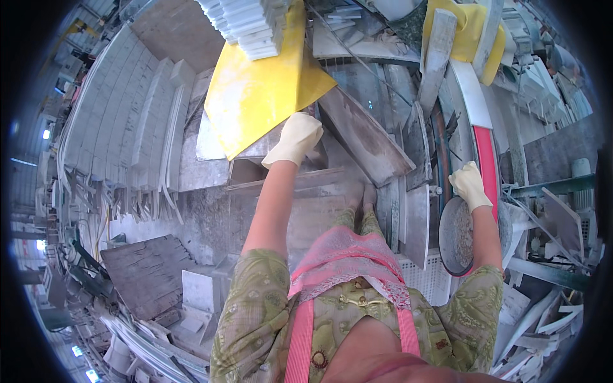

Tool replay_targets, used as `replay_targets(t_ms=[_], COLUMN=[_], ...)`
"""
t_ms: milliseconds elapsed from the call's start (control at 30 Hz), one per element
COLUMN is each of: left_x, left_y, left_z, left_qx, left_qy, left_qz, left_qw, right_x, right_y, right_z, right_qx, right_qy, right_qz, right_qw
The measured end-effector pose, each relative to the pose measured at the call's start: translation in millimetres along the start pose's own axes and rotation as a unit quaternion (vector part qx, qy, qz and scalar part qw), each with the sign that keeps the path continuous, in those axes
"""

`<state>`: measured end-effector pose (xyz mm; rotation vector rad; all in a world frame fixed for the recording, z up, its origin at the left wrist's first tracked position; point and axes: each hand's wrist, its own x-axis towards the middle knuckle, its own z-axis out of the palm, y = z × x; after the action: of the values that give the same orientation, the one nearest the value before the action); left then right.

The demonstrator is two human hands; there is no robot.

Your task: The person repeatedly picks up white rectangular boards from a pile and places them onto a growing stack on a yellow surface. The person wears gloves and uses both hands to handle the boards one at a time.

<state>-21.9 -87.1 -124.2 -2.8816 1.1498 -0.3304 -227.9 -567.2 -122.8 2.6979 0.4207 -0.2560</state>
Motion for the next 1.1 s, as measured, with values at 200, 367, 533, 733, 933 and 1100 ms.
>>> replay_targets(t_ms=[200,367,533,733,933,1100], left_x=[4,1,-2,1,-1,-1], left_y=[2,-1,-7,-6,-11,-10], left_z=[-2,0,5,11,8,1], left_qx=[0.089,-0.017,-0.017,-0.043,-0.075,-0.081], left_qy=[-0.089,0.031,-0.008,0.022,0.067,0.027], left_qz=[0.030,0.041,0.040,0.036,0.056,0.056], left_qw=[0.992,0.999,0.999,0.998,0.993,0.995], right_x=[2,-3,-1,-3,1,14], right_y=[-4,-4,-9,-12,-11,-9], right_z=[-5,-9,-12,-23,-19,26], right_qx=[0.039,0.034,0.001,0.072,0.063,0.305], right_qy=[0.005,-0.010,-0.043,-0.045,-0.062,-0.105], right_qz=[0.020,0.025,0.022,0.102,0.100,0.277], right_qw=[0.999,0.999,0.999,0.991,0.991,0.905])
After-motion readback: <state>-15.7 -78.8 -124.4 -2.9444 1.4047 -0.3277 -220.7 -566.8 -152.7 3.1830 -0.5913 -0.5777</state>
